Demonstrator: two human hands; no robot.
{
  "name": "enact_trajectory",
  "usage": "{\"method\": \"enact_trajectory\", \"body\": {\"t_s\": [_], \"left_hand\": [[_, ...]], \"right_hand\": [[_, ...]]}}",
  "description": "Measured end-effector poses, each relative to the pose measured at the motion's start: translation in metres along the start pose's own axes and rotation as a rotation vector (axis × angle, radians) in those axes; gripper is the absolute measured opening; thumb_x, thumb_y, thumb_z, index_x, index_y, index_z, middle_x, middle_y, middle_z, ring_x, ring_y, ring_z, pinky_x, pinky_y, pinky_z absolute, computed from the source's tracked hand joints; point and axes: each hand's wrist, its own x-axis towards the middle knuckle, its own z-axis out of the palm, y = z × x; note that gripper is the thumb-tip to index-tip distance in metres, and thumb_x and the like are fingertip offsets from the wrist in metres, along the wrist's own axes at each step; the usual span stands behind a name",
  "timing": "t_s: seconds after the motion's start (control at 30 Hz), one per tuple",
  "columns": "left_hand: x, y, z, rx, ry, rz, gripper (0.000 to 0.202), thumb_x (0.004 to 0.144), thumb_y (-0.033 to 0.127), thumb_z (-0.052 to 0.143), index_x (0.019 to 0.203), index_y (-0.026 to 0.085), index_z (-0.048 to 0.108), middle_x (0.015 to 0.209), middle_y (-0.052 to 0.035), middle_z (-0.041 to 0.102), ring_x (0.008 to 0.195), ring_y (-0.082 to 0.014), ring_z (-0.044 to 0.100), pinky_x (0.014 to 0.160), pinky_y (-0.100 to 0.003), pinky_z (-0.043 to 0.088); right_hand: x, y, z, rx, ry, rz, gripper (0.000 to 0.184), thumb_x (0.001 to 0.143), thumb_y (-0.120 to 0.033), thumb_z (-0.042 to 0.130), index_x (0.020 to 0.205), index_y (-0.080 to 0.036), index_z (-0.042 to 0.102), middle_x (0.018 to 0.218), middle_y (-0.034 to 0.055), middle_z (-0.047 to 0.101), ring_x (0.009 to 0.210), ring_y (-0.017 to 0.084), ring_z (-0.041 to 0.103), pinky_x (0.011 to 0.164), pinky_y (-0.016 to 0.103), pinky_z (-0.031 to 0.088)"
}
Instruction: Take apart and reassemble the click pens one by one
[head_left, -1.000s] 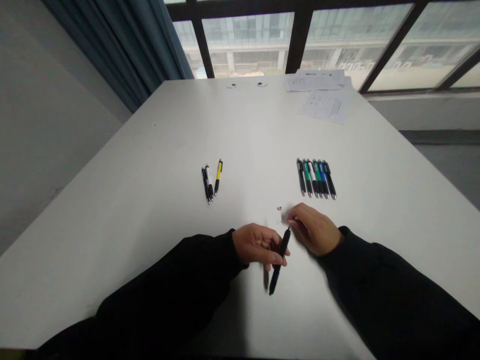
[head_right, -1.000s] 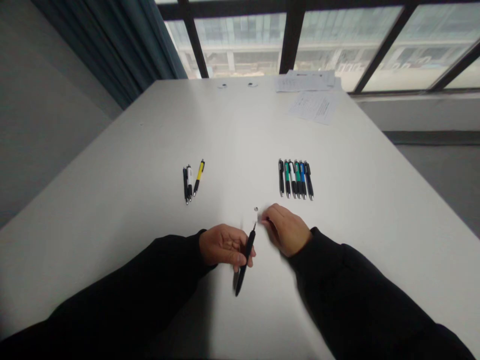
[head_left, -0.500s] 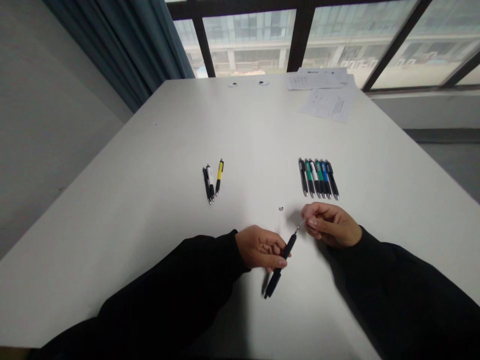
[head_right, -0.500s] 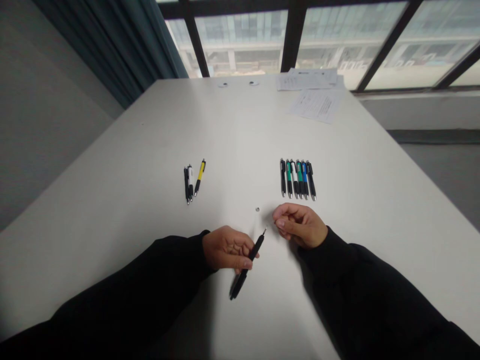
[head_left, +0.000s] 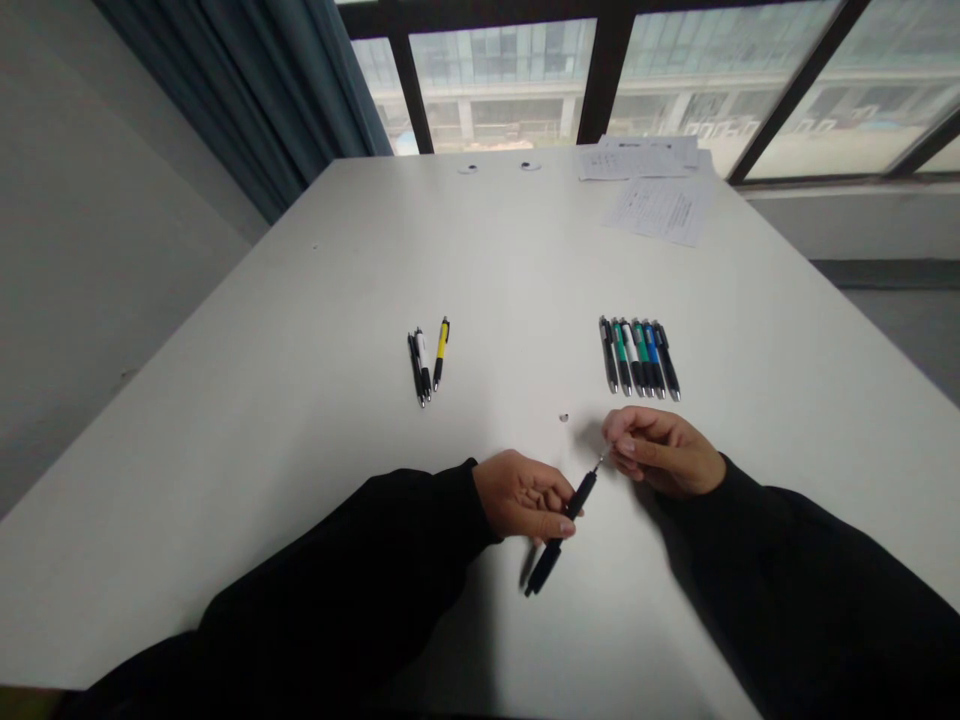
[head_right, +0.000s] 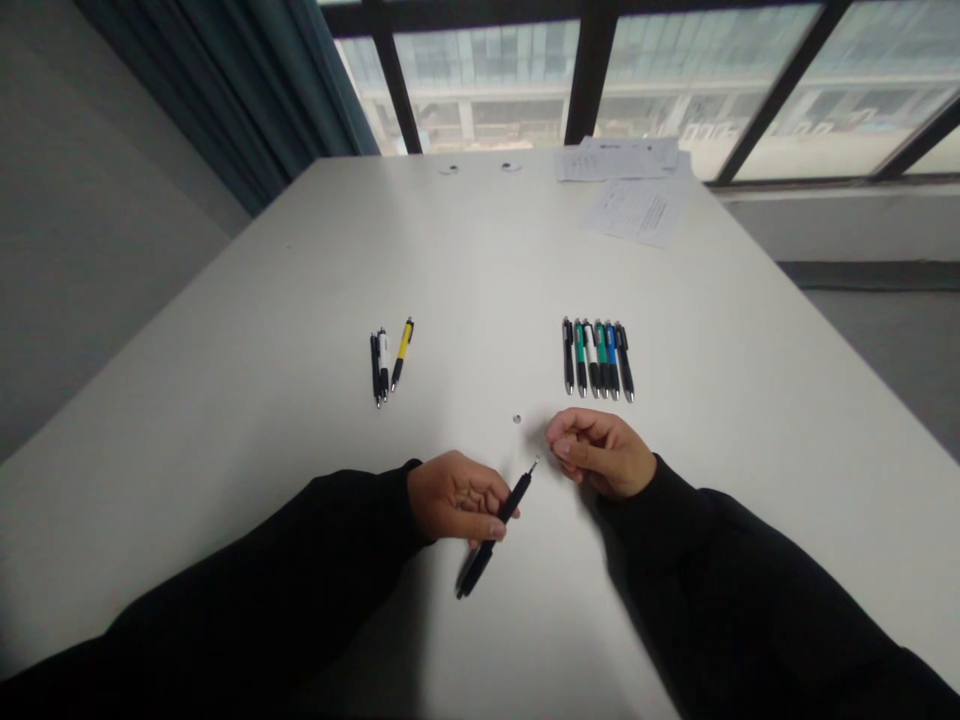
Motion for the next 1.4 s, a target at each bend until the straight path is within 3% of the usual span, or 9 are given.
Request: {"method": "enact_trajectory", "body": {"t_s": [0.33,0.73,0.97,1.4], "left_hand": [[0.000,0.001,0.001,0.014,0.008,-0.009,0.038,0.066,0.034,0.081,0.092,0.009,0.071,0.066,-0.0015,0.065,0.052,-0.0074,0.061,0.051,-0.016,0.052],[-0.001,0.005,0.000,0.061,-0.003,0.001,0.031,0.069,0.027,0.079,0.094,0.009,0.072,0.065,-0.0011,0.063,0.051,-0.0061,0.058,0.048,-0.014,0.048],[-0.001,0.003,0.000,0.071,0.000,0.016,0.032,0.069,0.027,0.079,0.094,0.008,0.072,0.063,-0.0005,0.061,0.050,-0.0059,0.056,0.047,-0.015,0.044],[0.000,0.001,0.000,0.058,0.004,0.028,0.029,0.070,0.023,0.076,0.094,0.007,0.072,0.061,0.0015,0.056,0.050,-0.0033,0.050,0.049,-0.015,0.038]], "right_hand": [[-0.003,-0.003,0.001,-0.038,-0.067,0.009,0.014,0.080,-0.025,0.071,0.085,-0.014,0.065,0.062,-0.0008,0.052,0.046,0.007,0.043,0.043,0.022,0.025],[-0.004,-0.002,-0.001,-0.141,-0.111,0.024,0.017,0.081,-0.027,0.070,0.089,-0.013,0.065,0.061,-0.0007,0.052,0.048,0.008,0.043,0.043,0.023,0.029],[-0.004,-0.004,-0.001,-0.143,-0.151,0.022,0.014,0.082,-0.026,0.068,0.083,-0.013,0.062,0.061,-0.0018,0.050,0.047,0.007,0.041,0.043,0.021,0.027],[-0.006,-0.013,0.003,-0.330,-0.236,0.072,0.019,0.083,-0.031,0.067,0.083,-0.012,0.063,0.063,-0.0016,0.049,0.049,0.006,0.037,0.044,0.020,0.028]]}}
